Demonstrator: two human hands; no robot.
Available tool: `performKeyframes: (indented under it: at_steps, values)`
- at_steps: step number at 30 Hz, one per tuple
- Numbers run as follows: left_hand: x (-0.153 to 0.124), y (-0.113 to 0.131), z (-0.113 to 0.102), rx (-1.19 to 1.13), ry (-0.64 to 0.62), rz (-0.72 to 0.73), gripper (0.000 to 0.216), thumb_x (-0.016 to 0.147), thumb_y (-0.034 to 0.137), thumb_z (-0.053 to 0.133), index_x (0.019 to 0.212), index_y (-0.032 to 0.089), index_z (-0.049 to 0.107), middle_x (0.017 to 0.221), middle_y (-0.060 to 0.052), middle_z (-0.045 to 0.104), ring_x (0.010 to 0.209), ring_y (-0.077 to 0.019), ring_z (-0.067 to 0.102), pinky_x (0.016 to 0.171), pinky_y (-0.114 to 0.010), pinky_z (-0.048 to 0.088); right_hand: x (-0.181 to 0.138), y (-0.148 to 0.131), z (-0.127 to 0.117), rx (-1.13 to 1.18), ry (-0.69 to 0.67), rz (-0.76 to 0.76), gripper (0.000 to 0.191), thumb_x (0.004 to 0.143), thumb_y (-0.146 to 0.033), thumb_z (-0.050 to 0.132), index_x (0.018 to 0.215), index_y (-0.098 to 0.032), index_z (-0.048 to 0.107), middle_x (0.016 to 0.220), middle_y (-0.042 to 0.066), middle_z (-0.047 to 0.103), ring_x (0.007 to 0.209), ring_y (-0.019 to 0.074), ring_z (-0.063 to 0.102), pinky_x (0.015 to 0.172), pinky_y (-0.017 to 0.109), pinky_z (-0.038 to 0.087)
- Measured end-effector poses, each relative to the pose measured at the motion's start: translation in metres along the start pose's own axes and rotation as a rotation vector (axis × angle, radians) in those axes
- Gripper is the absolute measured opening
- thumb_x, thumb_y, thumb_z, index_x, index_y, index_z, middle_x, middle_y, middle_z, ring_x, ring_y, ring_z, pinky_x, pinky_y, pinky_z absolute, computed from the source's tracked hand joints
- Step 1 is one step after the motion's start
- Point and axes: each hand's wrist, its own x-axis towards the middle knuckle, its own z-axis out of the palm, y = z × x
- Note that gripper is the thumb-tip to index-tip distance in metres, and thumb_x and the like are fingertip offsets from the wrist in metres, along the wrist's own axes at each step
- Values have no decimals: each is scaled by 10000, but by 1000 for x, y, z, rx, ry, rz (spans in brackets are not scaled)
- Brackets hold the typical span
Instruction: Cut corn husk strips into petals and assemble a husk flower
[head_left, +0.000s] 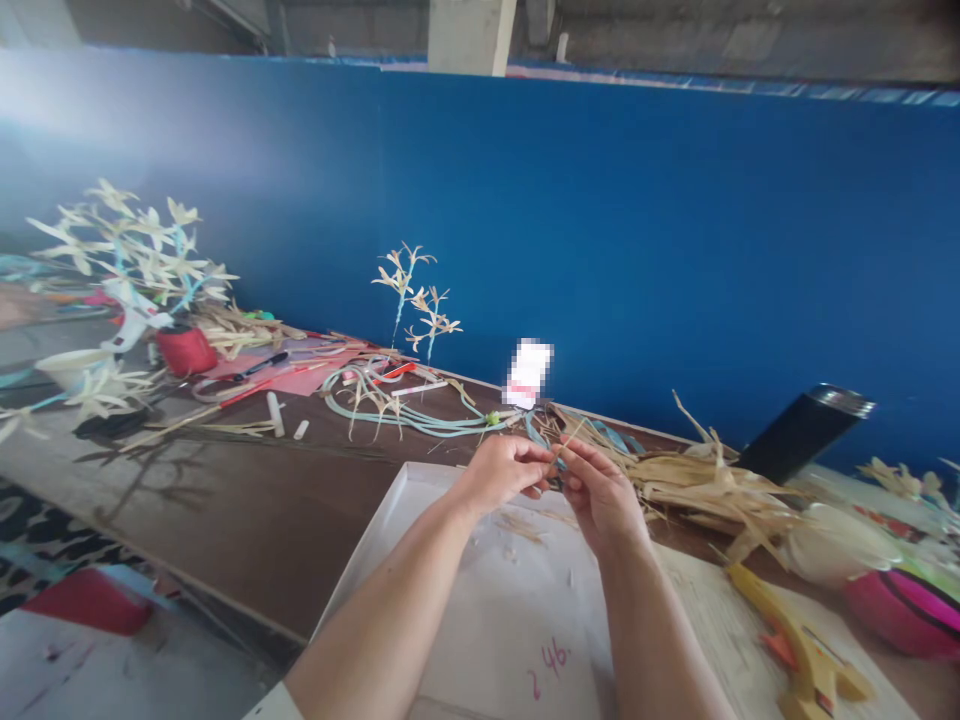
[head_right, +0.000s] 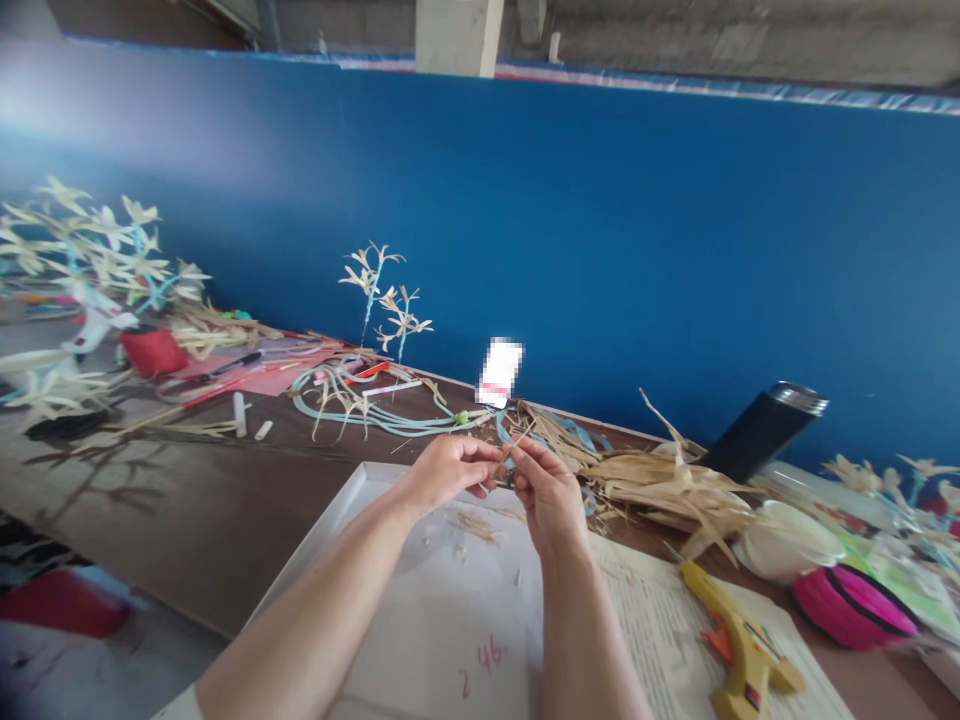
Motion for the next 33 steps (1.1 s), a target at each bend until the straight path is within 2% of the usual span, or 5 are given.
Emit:
performKeyframes:
  at_steps: [8, 15, 21, 26, 33]
  values:
    - [1, -1, 0, 10, -1, -36, 256, 716, 244, 661, 934, 111, 654, 802, -64, 676, 637, -124, 638, 547, -232, 540, -1, 0, 0, 5, -18, 14, 290, 627, -240, 764, 900, -184, 683, 833, 31, 661, 471, 37, 394, 380, 159, 318]
    - [4, -7, 3, -53, 16, -38, 249, 693, 286, 689, 858, 105, 646, 729, -55, 666, 663, -149, 657, 611, -272, 560, 0, 1, -1, -26, -23, 3, 303, 625, -267, 766, 905, -189, 680, 835, 29, 662, 468, 48, 400, 383, 178, 321]
    - [5, -9, 3, 37, 93, 7, 216, 745, 327, 614, 776, 114, 636, 620, -34, 630, 602, -137, 638, 573, -261, 551, -1, 3, 0, -48, -50, 17, 327, 636, -268, 763, 943, -192, 678, 827, 22, 664, 475, 47, 401, 424, 185, 348]
    - [3, -7, 3, 74, 141, 8, 207, 736, 322, 608, 773, 121, 639, 591, -28, 625, 567, -125, 619, 539, -246, 539, -2, 4, 2, -99, -62, -10, 352, 629, -297, 767, 951, -191, 673, 850, 28, 662, 457, 55, 395, 405, 207, 312]
    - [4, -7, 4, 103, 147, 13, 210, 733, 329, 595, 763, 126, 642, 579, -26, 623, 558, -126, 616, 527, -231, 526, 0, 6, 2, -143, -32, -50, 348, 622, -315, 768, 936, -190, 683, 754, 13, 647, 442, 46, 357, 395, 206, 251]
